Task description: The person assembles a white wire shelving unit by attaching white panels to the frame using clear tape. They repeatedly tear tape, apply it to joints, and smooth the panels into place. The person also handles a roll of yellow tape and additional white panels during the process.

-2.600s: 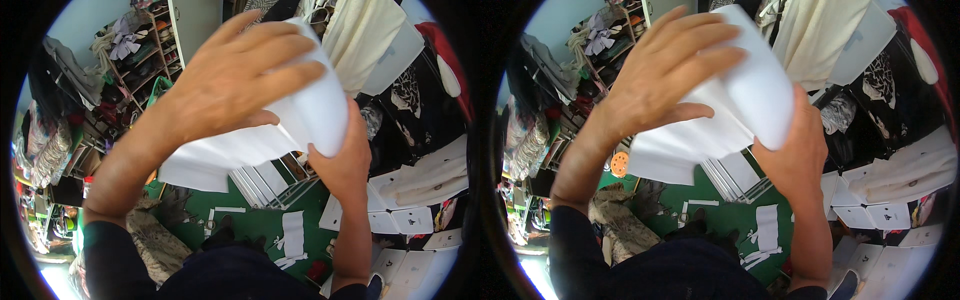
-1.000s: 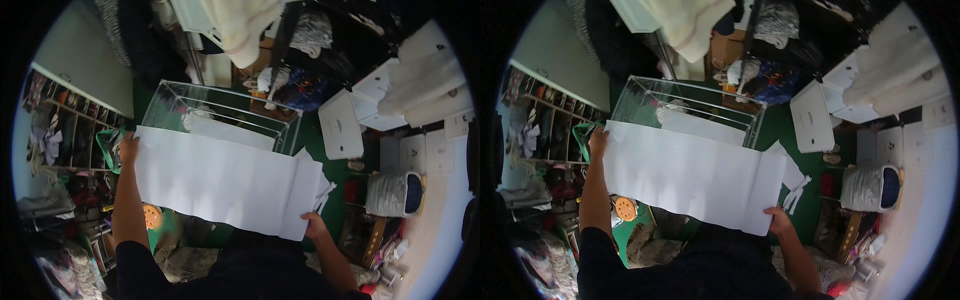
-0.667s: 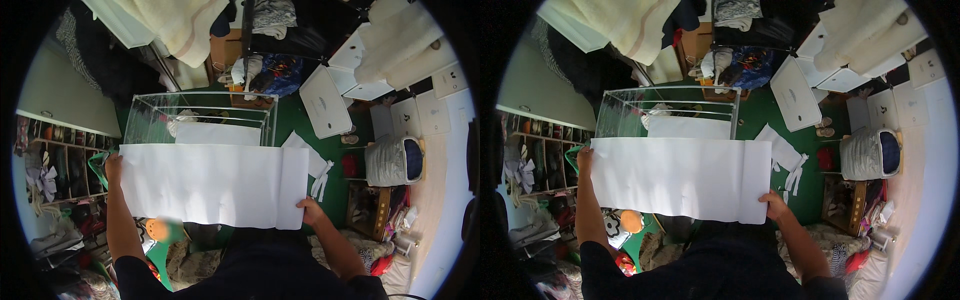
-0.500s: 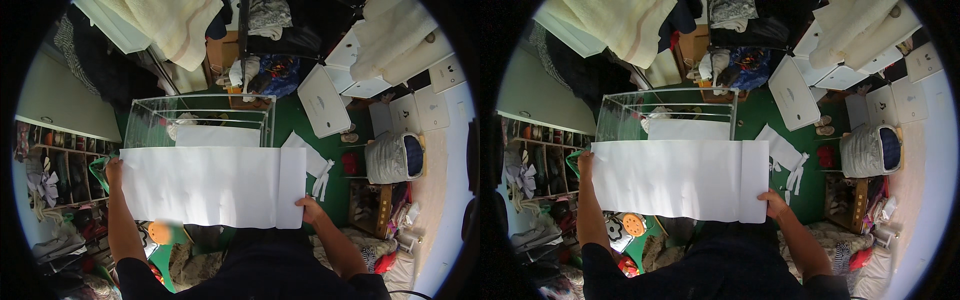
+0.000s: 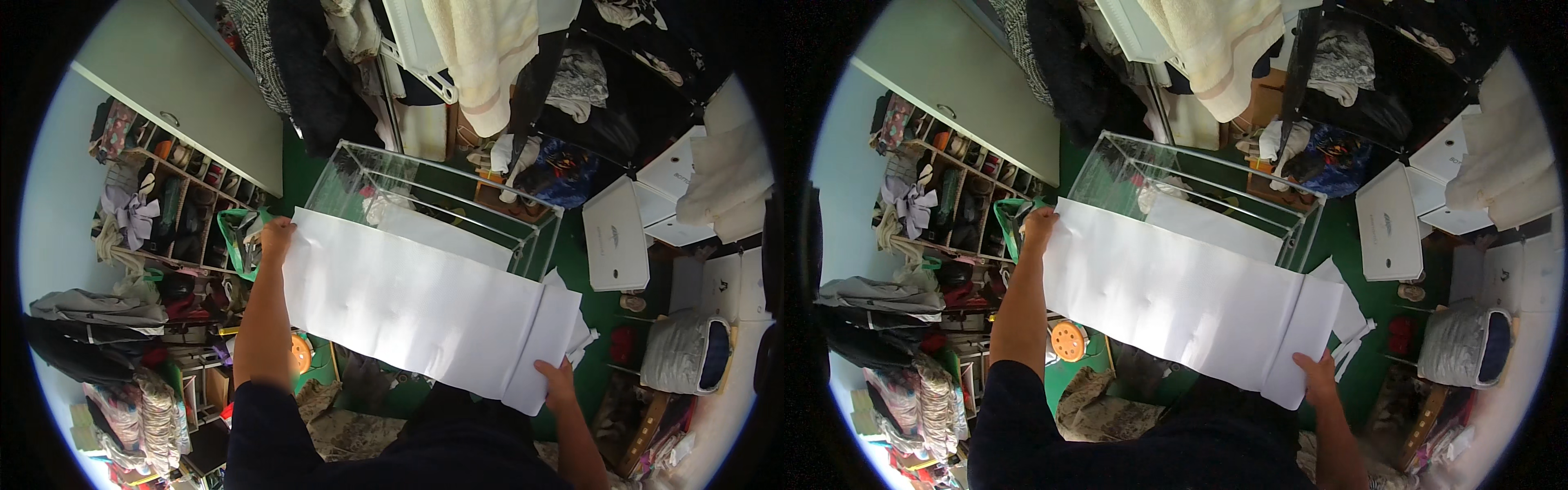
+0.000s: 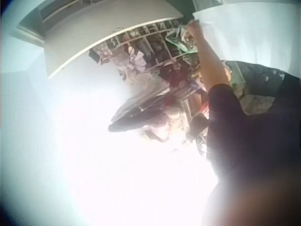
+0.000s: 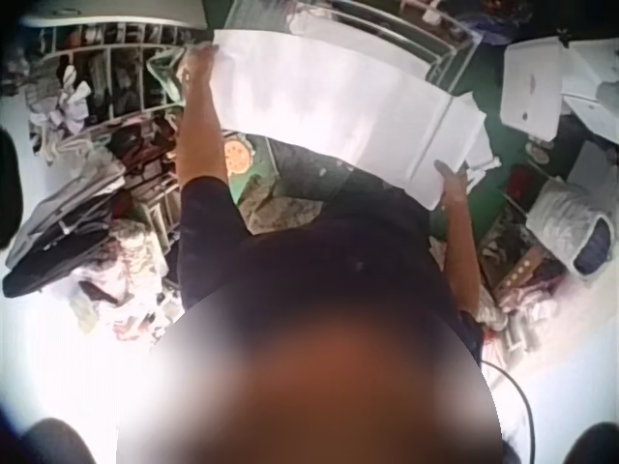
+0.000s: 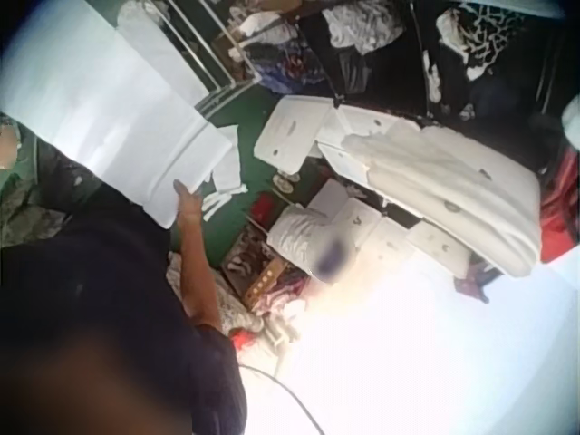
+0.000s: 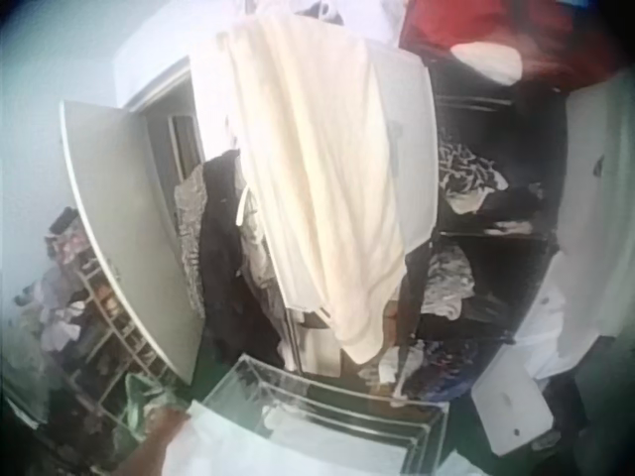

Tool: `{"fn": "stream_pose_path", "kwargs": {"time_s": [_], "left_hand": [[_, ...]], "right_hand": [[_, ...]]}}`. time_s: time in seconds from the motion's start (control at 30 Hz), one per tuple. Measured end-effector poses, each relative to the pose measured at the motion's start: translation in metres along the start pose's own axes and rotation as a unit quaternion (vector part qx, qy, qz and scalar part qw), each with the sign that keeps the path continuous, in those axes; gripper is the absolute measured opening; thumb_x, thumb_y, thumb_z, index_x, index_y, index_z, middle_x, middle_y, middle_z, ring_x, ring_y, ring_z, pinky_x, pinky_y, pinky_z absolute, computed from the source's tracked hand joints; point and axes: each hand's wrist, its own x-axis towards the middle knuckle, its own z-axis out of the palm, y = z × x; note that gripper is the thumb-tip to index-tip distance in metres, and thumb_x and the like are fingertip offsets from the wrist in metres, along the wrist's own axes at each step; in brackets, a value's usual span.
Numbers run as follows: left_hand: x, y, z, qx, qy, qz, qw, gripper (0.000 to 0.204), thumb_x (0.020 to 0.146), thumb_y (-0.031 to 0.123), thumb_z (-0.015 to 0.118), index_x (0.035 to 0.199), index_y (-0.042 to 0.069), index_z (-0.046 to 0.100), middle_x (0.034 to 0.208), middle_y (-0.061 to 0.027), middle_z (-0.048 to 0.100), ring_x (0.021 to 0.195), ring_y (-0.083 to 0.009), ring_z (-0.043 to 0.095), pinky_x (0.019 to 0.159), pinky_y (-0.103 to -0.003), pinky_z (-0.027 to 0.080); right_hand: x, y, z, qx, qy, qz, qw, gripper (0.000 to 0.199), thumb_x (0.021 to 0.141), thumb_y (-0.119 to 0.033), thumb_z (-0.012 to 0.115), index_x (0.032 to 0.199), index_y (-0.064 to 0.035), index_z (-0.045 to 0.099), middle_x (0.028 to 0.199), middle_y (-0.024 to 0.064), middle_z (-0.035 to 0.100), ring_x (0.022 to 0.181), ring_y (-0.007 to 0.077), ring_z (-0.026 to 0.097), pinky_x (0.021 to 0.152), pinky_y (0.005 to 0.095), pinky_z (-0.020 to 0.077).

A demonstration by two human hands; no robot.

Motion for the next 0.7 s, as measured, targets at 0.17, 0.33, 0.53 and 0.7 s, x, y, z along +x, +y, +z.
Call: {"fn": "stream_pose_path", "kwargs": {"time_s": [0.17,0.33,0.53,0.7], "left_hand": [[0.015,-0.013,0.006,0.037,0.055,0.065,0.996,0.023,0.080,0.024,0.075,0.093,0.004,0.076,0.080,-0.0115,0.074,0.072,-0.0274,0.070,0.067,-0.042,0.052],[0.020,-0.026,-0.001,-0.025,-0.018,0.020,0.999,0.019,0.082,0.015,0.073,0.092,-0.001,0.074,0.077,-0.0062,0.069,0.068,-0.0170,0.061,0.064,-0.037,0.047],[0.022,-0.017,0.006,0.035,-0.020,-0.016,0.999,0.021,0.084,0.018,0.072,0.097,0.002,0.074,0.083,-0.0069,0.072,0.073,-0.0197,0.064,0.067,-0.039,0.048],[0.023,-0.018,0.001,0.042,0.017,0.008,0.999,0.018,0.085,0.019,0.073,0.092,0.002,0.073,0.083,-0.0068,0.071,0.072,-0.0201,0.062,0.067,-0.039,0.047]], "right_hand": [[-0.002,0.016,0.004,-0.082,0.064,-0.134,0.986,0.057,0.082,-0.012,0.075,0.132,0.0041,0.054,0.120,0.0146,0.067,0.107,0.0269,0.066,0.093,0.0397,0.0536],[-0.010,0.000,0.026,-0.315,0.165,-0.130,0.926,0.052,0.081,-0.021,0.075,0.123,0.0050,0.058,0.108,0.0222,0.072,0.098,0.0341,0.071,0.089,0.0414,0.0548],[-0.013,-0.005,0.035,-0.368,0.213,-0.106,0.899,0.056,0.078,-0.027,0.077,0.121,0.0029,0.058,0.107,0.0251,0.071,0.100,0.0408,0.070,0.089,0.0462,0.0542],[-0.002,0.011,0.024,-0.342,0.195,-0.112,0.912,0.056,0.077,-0.026,0.077,0.122,0.0020,0.058,0.108,0.0244,0.072,0.100,0.0397,0.070,0.090,0.0457,0.0542]]}}
